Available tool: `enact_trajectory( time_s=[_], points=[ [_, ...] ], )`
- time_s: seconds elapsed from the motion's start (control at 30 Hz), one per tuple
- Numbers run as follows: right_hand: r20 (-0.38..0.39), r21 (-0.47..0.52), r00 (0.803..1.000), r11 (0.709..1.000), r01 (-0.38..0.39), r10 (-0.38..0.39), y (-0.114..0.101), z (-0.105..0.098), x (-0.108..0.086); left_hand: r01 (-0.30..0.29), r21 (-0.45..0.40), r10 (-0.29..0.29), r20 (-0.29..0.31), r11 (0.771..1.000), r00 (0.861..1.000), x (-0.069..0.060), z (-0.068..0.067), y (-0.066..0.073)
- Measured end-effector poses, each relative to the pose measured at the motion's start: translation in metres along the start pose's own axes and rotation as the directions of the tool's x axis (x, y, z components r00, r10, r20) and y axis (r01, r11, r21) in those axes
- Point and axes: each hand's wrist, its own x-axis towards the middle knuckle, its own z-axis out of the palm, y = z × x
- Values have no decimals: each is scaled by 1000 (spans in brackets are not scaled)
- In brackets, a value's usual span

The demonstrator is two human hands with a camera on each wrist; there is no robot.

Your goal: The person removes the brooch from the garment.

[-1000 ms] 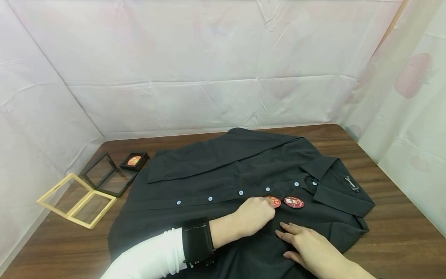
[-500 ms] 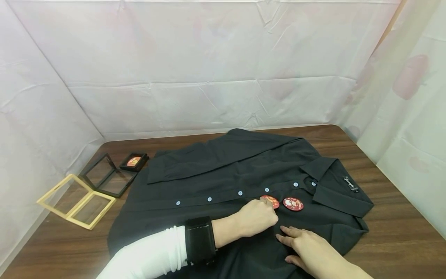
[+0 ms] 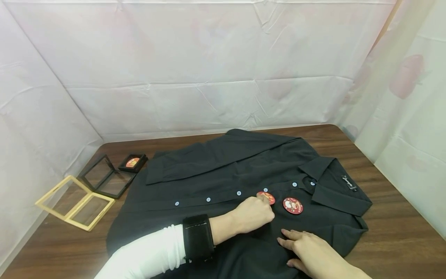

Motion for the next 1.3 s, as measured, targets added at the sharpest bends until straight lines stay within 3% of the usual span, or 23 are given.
enact_trajectory(
  time_s=[0.3, 0.5, 0.7, 1.0, 1.13, 1.3],
  points=[
    [33, -10, 999, 1000, 8, -8, -1, -4, -2, 56, 14, -56, -25, 998, 998, -2, -1, -5],
    [136, 39, 989, 997, -69, 63, -1, -11, 0, 120, 14, -119, -57, 993, 991, -8, -1, -7],
    [184, 80, 973, 984, -158, 141, -4, -22, 10, 206, 18, -203, -115, 978, 972, -16, -1, -11],
    [85, -2, 942, 946, -324, 323, -18, -41, 39, 294, 3, -291, -135, 956, 947, -27, -4, -19],
    [3, 18, 936, 935, -353, 353, -22, -49, 49, 339, 11, -333, -152, 941, 931, -34, -6, -24],
    [-20, 90, 925, 922, -377, 381, -22, -58, 64, 397, -1, -392, -157, 918, 906, -44, -13, -32]
  ],
)
